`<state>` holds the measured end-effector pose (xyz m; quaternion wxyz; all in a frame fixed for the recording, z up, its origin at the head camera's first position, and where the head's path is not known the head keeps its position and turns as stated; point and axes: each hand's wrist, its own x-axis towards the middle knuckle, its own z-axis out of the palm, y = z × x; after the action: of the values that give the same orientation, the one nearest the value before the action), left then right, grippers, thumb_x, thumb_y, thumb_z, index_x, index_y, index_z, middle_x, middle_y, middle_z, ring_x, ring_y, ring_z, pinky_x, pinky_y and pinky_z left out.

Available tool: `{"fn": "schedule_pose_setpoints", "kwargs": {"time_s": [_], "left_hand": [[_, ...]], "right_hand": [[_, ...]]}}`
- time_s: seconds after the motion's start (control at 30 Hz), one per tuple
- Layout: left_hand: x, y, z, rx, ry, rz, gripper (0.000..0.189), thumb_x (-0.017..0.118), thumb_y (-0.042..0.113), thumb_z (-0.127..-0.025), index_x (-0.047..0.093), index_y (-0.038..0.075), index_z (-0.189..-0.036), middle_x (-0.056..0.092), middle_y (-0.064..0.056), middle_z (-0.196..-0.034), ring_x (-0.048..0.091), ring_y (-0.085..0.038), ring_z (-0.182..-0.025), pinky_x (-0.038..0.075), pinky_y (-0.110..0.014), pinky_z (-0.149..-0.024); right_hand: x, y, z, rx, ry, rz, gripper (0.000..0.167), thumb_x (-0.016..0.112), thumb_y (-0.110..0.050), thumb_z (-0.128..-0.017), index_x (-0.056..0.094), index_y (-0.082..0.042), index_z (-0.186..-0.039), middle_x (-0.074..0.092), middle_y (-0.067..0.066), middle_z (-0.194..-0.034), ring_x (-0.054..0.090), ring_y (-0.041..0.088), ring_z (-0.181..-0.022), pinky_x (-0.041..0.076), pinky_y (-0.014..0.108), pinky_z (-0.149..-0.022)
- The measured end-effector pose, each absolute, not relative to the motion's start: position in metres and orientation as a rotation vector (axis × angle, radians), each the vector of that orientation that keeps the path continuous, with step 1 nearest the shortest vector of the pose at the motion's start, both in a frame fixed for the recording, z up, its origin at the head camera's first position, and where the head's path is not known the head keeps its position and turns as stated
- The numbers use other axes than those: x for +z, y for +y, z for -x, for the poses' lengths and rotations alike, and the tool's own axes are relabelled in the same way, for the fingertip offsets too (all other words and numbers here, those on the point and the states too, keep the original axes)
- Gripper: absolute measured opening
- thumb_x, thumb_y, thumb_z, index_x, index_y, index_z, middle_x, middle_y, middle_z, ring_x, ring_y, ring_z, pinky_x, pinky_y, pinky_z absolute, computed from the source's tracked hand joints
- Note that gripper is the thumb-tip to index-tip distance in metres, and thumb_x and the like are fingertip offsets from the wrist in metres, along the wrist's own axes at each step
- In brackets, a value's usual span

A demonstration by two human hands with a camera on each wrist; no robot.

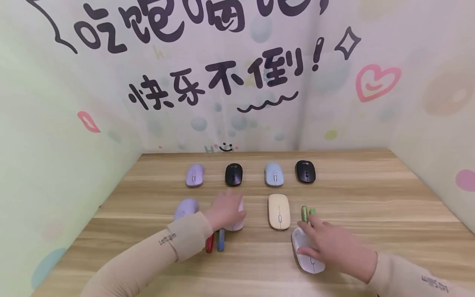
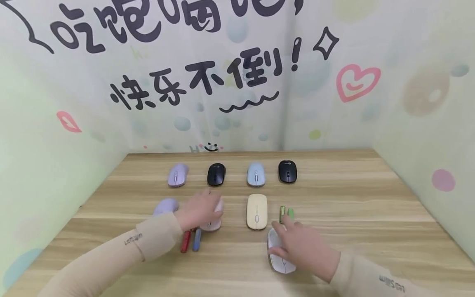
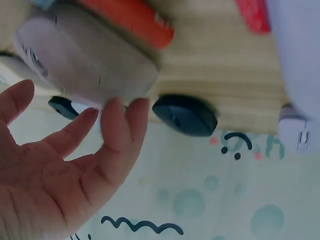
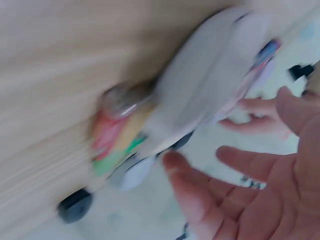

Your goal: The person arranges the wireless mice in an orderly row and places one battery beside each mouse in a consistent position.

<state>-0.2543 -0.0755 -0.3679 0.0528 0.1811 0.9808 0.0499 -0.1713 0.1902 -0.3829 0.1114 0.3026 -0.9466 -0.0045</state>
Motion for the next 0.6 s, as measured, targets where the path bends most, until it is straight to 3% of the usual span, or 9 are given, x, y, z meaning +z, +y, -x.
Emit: {"fn": "schedule_pose_setpoints", "kwargs": {"time_s": [0.1,0.23,0.33,0.6], "left_hand": [[-0.376,-0.081,0.249,0.193,2.964,-0.575,0.049,0.06,0.032,-0.085,0.051,0.005,-0.124,0.051,-0.018,-0.114,0.051,-0.031,-0.098,0.042,-0.045,-0.084],[-0.381,-0.083,0.248,0.303,2.927,-0.556,0.053,0.062,0.031,-0.084,0.046,0.005,-0.128,0.045,-0.021,-0.117,0.05,-0.032,-0.094,0.045,-0.043,-0.08],[-0.381,-0.083,0.249,0.362,2.91,-0.545,0.056,0.065,0.03,-0.082,0.046,0.005,-0.128,0.043,-0.021,-0.115,0.049,-0.031,-0.09,0.046,-0.042,-0.075],[-0.383,-0.085,0.25,0.368,2.888,-0.53,0.062,0.068,0.033,-0.08,0.044,0.004,-0.13,0.042,-0.019,-0.115,0.049,-0.03,-0.091,0.045,-0.041,-0.078]], "right_hand": [[-0.385,0.182,0.165,-0.054,-2.785,-0.878,0.062,0.058,-0.059,-0.076,0.06,-0.008,-0.11,0.054,0.013,-0.098,0.053,0.017,-0.056,0.04,0.026,-0.04],[-0.388,0.178,0.166,0.037,-2.891,-0.807,0.058,0.063,-0.059,-0.072,0.057,-0.01,-0.104,0.049,0.006,-0.085,0.044,0.01,-0.052,0.032,0.022,-0.039],[-0.391,0.174,0.168,0.106,-2.984,-0.73,0.063,0.065,-0.06,-0.069,0.055,-0.011,-0.108,0.049,0.009,-0.089,0.044,0.011,-0.053,0.033,0.024,-0.039],[-0.397,0.162,0.166,0.162,-3.053,-0.622,0.06,0.068,-0.046,-0.072,0.054,-0.009,-0.116,0.05,0.02,-0.105,0.042,0.014,-0.051,0.033,0.026,-0.039]]}}
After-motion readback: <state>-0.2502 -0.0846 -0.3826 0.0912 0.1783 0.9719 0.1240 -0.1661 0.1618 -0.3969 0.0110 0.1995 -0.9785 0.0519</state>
